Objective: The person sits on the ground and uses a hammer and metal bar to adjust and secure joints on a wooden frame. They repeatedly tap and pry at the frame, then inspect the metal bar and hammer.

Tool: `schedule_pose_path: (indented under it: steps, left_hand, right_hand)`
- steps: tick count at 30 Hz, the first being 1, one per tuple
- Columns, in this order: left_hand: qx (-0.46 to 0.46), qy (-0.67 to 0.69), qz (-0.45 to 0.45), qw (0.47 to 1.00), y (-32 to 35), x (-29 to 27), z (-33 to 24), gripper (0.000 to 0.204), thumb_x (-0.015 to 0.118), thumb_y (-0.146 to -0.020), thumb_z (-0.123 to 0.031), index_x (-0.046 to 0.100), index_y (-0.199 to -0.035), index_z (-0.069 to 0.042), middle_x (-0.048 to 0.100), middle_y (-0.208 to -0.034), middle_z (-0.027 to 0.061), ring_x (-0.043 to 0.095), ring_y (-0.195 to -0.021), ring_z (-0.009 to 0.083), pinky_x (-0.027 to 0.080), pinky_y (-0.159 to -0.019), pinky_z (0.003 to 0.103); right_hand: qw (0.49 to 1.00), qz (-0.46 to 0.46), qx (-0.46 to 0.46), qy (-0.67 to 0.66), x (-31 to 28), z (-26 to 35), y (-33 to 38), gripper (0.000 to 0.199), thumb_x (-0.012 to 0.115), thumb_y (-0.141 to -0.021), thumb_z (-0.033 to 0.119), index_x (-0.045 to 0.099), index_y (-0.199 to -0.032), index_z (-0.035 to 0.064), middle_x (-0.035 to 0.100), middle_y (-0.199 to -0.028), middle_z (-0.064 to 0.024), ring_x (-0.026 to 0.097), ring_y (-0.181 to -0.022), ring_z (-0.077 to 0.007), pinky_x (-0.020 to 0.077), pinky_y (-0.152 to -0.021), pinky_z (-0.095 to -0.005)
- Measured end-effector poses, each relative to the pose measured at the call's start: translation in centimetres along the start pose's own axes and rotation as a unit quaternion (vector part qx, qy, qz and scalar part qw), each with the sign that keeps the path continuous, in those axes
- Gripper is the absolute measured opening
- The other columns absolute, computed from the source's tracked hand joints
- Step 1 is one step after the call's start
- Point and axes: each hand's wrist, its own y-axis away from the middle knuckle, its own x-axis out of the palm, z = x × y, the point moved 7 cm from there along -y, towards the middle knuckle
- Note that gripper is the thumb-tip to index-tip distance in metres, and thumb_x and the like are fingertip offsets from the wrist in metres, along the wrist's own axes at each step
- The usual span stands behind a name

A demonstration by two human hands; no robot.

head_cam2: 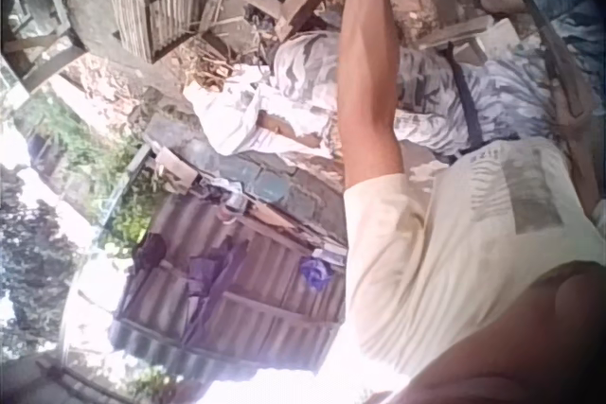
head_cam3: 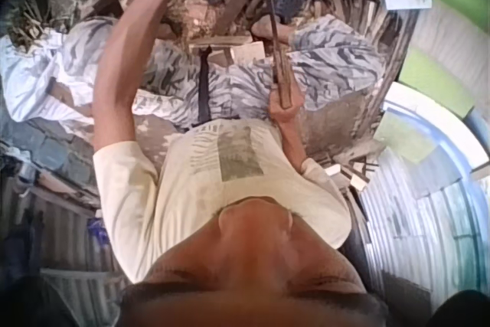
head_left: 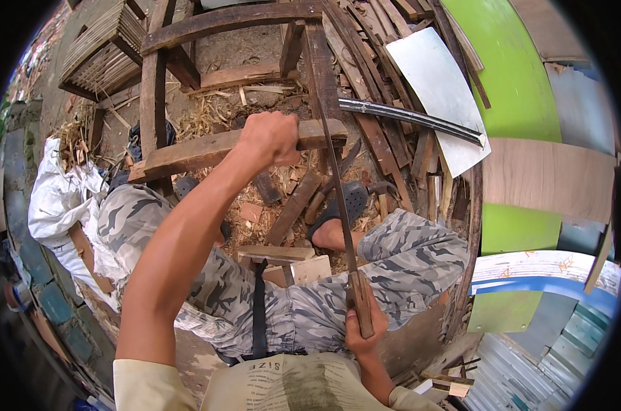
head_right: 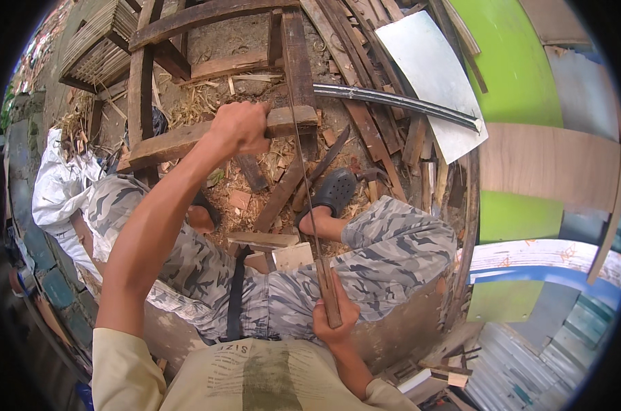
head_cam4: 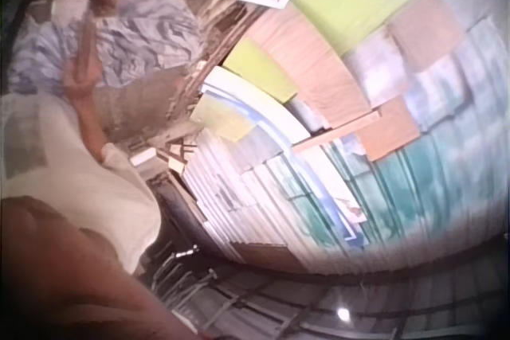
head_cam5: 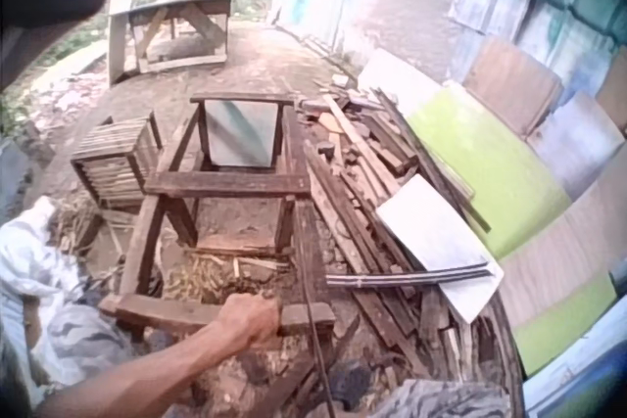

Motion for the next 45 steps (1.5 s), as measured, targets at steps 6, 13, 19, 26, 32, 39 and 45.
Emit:
schedule_pose_path:
  steps: [6,13,19,26,32,39,45]
  left_hand:
    - [0.017,-0.022,0.033,0.999,-1.0,-0.1,-0.6,0.035,0.066,-0.067,-0.019,0.074,-0.095,0.002,0.074,-0.097,0.0235,0.073,-0.093,0.0367,0.059,-0.084,0.044]
    - [0.007,-0.009,0.040,0.999,-0.9,-0.4,0.0,0.033,0.065,-0.065,-0.019,0.074,-0.088,0.003,0.074,-0.091,0.0237,0.074,-0.089,0.0366,0.059,-0.084,0.044]
    - [0.006,-0.014,0.045,0.999,-0.5,-0.1,-0.3,0.032,0.065,-0.065,-0.021,0.074,-0.086,0.003,0.074,-0.089,0.0239,0.074,-0.087,0.0371,0.059,-0.082,0.044]
    - [0.037,0.001,0.059,0.998,-0.8,0.1,-0.1,0.037,0.063,-0.069,-0.021,0.070,-0.094,0.005,0.072,-0.086,0.0279,0.072,-0.087,0.0419,0.059,-0.082,0.047]
    - [0.015,-0.003,0.046,0.999,-0.8,-0.1,0.5,0.036,0.065,-0.069,-0.022,0.074,-0.094,0.003,0.073,-0.094,0.0248,0.073,-0.093,0.0385,0.059,-0.084,0.045]
    - [0.032,-0.018,0.047,0.998,-1.0,-0.5,-0.5,0.034,0.065,-0.070,-0.023,0.074,-0.091,0.002,0.074,-0.095,0.0229,0.073,-0.092,0.0365,0.059,-0.085,0.043]
    - [0.015,-0.008,0.085,0.996,-1.0,-0.3,0.3,0.033,0.065,-0.070,-0.023,0.074,-0.090,0.003,0.074,-0.097,0.0233,0.073,-0.091,0.0373,0.058,-0.084,0.043]
  right_hand:
    - [0.988,-0.054,0.051,-0.139,6.1,-1.9,-14.2,0.060,0.059,-0.083,0.002,0.054,-0.143,-0.0045,0.070,-0.088,-0.0124,0.064,-0.072,-0.0134,0.0532,-0.068,-0.0282]
    - [0.999,-0.037,-0.029,-0.013,2.2,-0.4,-1.9,0.062,0.057,-0.079,-0.001,0.052,-0.140,-0.0128,0.072,-0.112,-0.0254,0.072,-0.078,-0.0169,0.0560,-0.069,-0.0289]
    - [0.998,-0.032,-0.017,-0.054,2.1,-0.2,-3.3,0.062,0.056,-0.078,-0.003,0.053,-0.139,-0.0120,0.074,-0.109,-0.0206,0.069,-0.074,-0.0128,0.0539,-0.065,-0.0264]
    - [0.987,-0.040,0.048,-0.145,5.5,-1.5,-11.9,0.061,0.059,-0.081,-0.001,0.053,-0.141,-0.0083,0.073,-0.095,-0.0119,0.058,-0.066,-0.0099,0.0498,-0.061,-0.0264]
    - [1.000,-0.010,-0.016,-0.021,0.3,-1.0,-0.3,0.062,0.056,-0.079,-0.002,0.051,-0.139,-0.0154,0.072,-0.113,-0.0264,0.074,-0.099,-0.0268,0.0563,-0.082,-0.0309]
    - [0.990,-0.059,-0.004,-0.125,6.0,-1.5,-14.1,0.060,0.058,-0.084,0.001,0.052,-0.142,-0.0077,0.070,-0.089,-0.0111,0.060,-0.070,-0.0117,0.0520,-0.065,-0.0255]
    - [0.999,-0.024,-0.021,-0.012,1.5,-0.7,-1.4,0.060,0.058,-0.080,-0.002,0.052,-0.139,-0.0126,0.071,-0.117,-0.0231,0.074,-0.097,-0.0257,0.0558,-0.080,-0.0304]
